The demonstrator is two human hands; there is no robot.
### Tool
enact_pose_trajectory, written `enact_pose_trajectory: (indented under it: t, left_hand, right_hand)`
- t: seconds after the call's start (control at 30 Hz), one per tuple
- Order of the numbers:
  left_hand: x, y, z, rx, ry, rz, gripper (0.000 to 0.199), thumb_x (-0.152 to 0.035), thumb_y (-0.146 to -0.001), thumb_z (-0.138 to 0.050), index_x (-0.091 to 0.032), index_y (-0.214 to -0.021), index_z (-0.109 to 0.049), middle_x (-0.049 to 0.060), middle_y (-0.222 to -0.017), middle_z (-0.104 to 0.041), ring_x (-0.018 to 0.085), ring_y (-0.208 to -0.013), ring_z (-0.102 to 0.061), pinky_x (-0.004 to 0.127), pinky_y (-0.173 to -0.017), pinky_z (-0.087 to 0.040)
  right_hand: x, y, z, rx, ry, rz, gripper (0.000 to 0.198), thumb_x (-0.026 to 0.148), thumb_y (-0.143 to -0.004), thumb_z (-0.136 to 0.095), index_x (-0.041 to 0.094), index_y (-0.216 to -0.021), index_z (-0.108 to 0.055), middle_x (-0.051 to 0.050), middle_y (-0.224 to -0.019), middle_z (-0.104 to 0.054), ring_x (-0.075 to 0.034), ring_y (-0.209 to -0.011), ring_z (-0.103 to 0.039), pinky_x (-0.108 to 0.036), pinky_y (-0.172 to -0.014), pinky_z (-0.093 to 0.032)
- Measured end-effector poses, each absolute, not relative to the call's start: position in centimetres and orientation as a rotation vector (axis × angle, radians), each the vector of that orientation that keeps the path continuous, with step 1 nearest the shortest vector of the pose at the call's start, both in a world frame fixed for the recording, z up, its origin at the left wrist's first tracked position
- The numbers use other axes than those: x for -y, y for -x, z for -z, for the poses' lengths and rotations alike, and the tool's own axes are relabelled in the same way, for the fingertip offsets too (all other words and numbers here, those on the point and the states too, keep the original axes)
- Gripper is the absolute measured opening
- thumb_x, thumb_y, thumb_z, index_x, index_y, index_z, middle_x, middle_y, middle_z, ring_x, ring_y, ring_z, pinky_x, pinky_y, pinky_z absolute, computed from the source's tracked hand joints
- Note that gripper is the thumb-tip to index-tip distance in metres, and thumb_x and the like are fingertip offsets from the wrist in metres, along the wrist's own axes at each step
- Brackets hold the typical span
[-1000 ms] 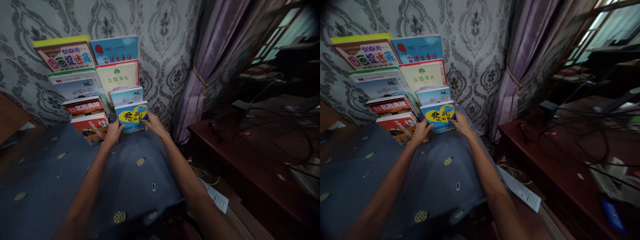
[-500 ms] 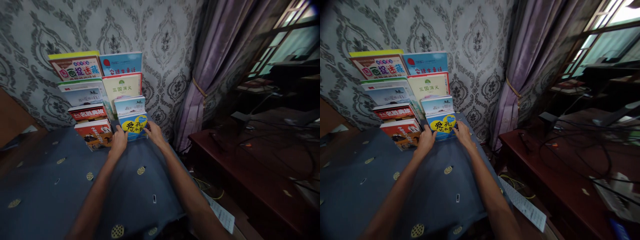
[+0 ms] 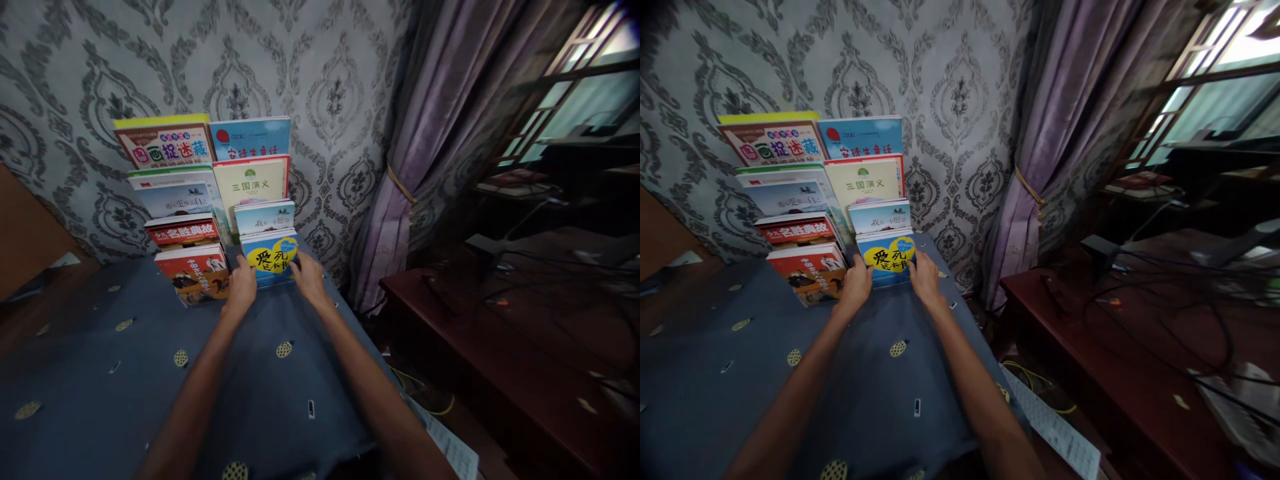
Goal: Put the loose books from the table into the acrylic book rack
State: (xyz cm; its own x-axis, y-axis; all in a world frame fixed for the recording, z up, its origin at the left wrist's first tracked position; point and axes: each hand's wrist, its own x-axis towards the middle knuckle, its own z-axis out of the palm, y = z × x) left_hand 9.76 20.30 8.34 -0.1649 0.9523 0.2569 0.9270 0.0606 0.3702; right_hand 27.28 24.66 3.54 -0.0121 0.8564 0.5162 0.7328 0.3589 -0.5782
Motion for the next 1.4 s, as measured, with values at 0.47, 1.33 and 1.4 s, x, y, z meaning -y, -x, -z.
enact_pose_trajectory:
  t: [0.47,1.33,1.4]
  left_hand:
    - [-20.8,-9.1,-8.1,-2.231,-2.08,-0.648,0.037,-0.022,-0.099,-0.038,-0.006,-0.131,-0.04,0.024,-0.099,-0.073,0.032,-0.094,-0.074,0.035,-0.076,-0.054]
    - [-20.6,-8.4,-8.4,-2.183,-2.113,-0.613,0.04,-0.026,-0.098,-0.038,-0.008,-0.134,-0.042,0.02,-0.097,-0.075,0.03,-0.093,-0.073,0.033,-0.077,-0.052]
    - [-20.5,-8.4,-8.5,-2.177,-2.103,-0.603,0.043,-0.025,-0.098,-0.037,-0.008,-0.137,-0.039,0.02,-0.098,-0.075,0.03,-0.094,-0.073,0.034,-0.078,-0.052]
  right_hand:
    - [-24.5,-25.7,-2.1,1.589,1.456,-0.163,0.03,0.025,-0.09,-0.048,0.015,-0.114,-0.063,-0.015,-0.1,-0.069,-0.028,-0.092,-0.063,-0.039,-0.084,-0.049]
    - [-24.1,-25.0,-1.5,1.499,1.411,-0.183,0.036,0.028,-0.089,-0.047,0.015,-0.12,-0.06,-0.015,-0.108,-0.064,-0.028,-0.098,-0.062,-0.043,-0.089,-0.05]
    - [-24.0,-25.1,-1.8,1.5,1.365,-0.188,0.041,0.027,-0.089,-0.046,0.014,-0.127,-0.056,-0.016,-0.111,-0.062,-0.028,-0.103,-0.061,-0.043,-0.094,-0.049]
